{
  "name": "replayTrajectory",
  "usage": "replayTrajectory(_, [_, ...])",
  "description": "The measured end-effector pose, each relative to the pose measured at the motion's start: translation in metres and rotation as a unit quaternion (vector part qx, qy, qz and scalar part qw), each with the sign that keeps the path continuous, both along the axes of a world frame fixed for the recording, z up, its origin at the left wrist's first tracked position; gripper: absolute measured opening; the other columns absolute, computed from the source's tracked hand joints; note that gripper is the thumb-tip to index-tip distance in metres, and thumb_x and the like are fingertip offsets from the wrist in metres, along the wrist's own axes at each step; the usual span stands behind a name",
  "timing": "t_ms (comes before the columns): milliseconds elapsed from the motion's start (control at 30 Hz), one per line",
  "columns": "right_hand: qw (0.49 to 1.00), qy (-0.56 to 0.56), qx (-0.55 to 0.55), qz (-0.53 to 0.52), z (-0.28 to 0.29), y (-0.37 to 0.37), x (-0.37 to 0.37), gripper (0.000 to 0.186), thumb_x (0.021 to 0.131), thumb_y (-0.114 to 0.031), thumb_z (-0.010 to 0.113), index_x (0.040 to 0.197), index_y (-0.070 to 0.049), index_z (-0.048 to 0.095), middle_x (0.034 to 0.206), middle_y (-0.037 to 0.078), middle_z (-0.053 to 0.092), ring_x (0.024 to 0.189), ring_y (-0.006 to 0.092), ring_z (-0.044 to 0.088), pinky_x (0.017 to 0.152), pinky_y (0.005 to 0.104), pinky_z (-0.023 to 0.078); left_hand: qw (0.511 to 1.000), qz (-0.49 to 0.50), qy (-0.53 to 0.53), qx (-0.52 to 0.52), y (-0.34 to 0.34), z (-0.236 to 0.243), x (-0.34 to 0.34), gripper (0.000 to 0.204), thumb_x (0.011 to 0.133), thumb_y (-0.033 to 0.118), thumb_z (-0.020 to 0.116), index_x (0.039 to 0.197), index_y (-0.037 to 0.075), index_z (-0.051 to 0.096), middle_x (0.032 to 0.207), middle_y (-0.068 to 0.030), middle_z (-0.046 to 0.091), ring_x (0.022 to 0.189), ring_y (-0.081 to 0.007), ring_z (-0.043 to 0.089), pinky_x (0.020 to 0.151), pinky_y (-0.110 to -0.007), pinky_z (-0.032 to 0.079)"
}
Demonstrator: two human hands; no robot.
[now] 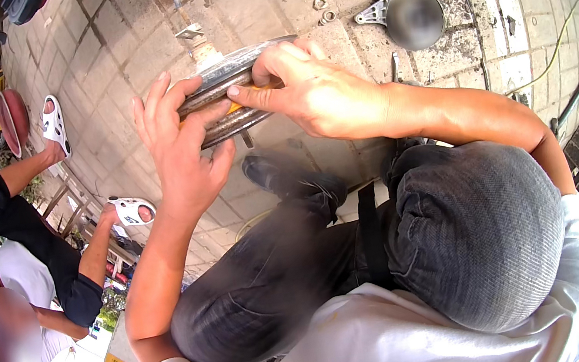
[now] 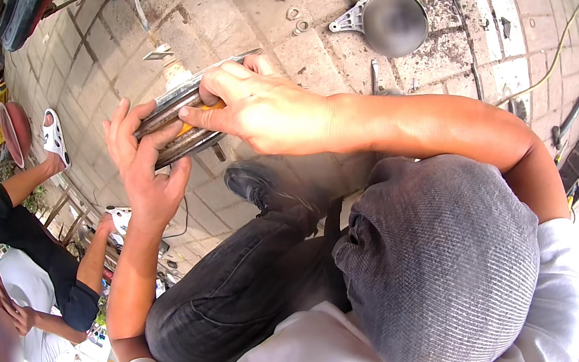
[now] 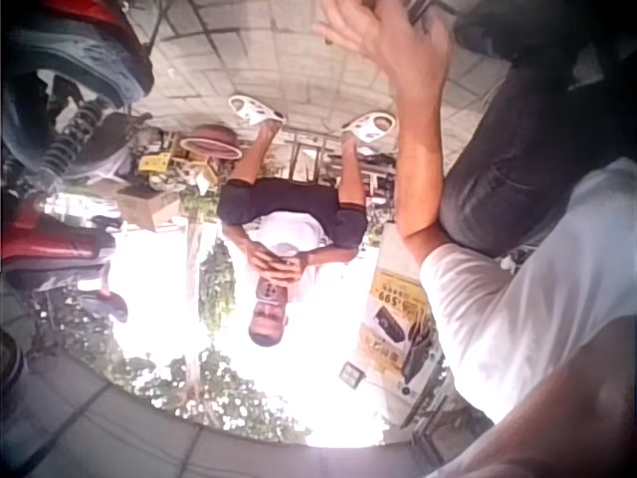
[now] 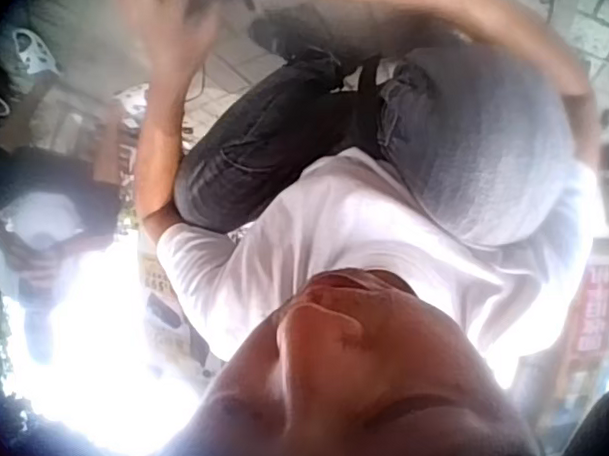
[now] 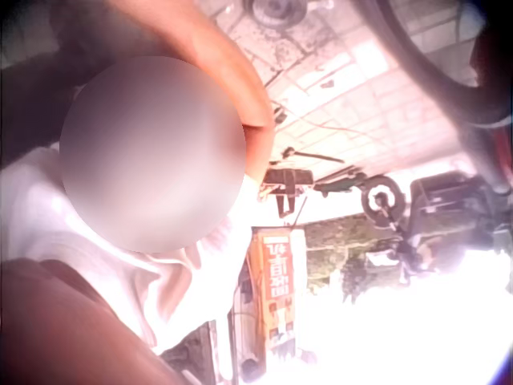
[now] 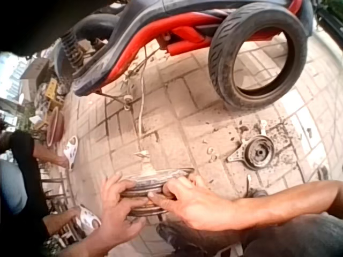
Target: The person retrieves a yellow rubber ring and walks to a motorcycle. They place the ring onto a wheel hub, then pick up a tire and inspect it before setting it down. Finally, they pick up a metal hub component and a drill, preparing to work on the hub.
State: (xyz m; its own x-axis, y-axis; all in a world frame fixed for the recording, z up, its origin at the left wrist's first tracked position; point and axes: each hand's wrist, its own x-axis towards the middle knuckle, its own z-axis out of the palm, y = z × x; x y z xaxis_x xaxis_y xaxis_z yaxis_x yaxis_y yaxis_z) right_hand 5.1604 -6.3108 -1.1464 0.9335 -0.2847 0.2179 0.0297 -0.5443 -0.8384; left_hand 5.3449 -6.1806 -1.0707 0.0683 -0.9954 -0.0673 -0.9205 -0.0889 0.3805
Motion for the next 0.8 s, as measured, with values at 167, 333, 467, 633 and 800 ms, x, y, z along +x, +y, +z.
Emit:
replayTrajectory(167, [0.997,-0.01,0.068,0.017,0.001,-0.004,0.002,0.043,0.08,-0.002,0.057,0.122,-0.009,0.063,0.1,0.009,0.049,0.102,0.0251,0.048,0.089,0.0417,0.033,0.999,0.048,0.017,-0.018,-0.003,0.001,-0.005,0.046,0.062,0.007,0.072,0.108,0.012,0.068,0.14,-0.0172,0.044,0.138,-0.0418,0.029,0.113,-0.058,0.013])
replayTrajectory(333, [0.994,-0.023,0.104,0.008,0.004,-0.003,0.009,0.034,0.08,-0.001,0.057,0.112,-0.008,0.065,0.103,0.01,0.049,0.103,0.0275,0.049,0.085,0.0429,0.033,0.999,-0.009,-0.041,-0.028,0.003,-0.004,0.002,0.053,0.063,0.008,0.071,0.115,0.018,0.069,0.145,-0.018,0.04,0.139,-0.0411,0.028,0.113,-0.058,0.012])
replayTrajectory(467, [0.992,-0.017,0.124,-0.005,0.006,-0.002,0.01,0.027,0.08,-0.001,0.06,0.106,-0.008,0.065,0.101,0.01,0.05,0.102,0.0279,0.05,0.085,0.0439,0.034,0.999,-0.008,-0.036,-0.031,0.005,-0.005,0.001,0.052,0.062,0.007,0.071,0.113,0.018,0.07,0.142,-0.0136,0.044,0.139,-0.0404,0.029,0.113,-0.059,0.013])
replayTrajectory(633, [0.998,0.03,0.052,-0.031,0.011,-0.003,0.007,0.016,0.082,-0.009,0.06,0.096,-0.006,0.066,0.093,0.008,0.054,0.098,0.0272,0.054,0.082,0.044,0.035,0.999,-0.01,-0.024,-0.029,0.003,-0.004,-0.004,0.046,0.059,0.005,0.072,0.104,0.017,0.071,0.134,-0.0097,0.05,0.137,-0.04,0.032,0.113,-0.061,0.014])
replayTrajectory(800, [0.998,0.026,-0.061,-0.016,0.019,-0.006,0.002,0.018,0.081,-0.014,0.067,0.098,-0.007,0.067,0.086,0.005,0.051,0.087,0.0239,0.053,0.076,0.0378,0.034,0.998,-0.029,-0.026,-0.042,0.003,-0.007,-0.005,0.042,0.059,0.005,0.073,0.099,0.016,0.07,0.132,-0.0097,0.052,0.135,-0.0398,0.035,0.112,-0.062,0.015])
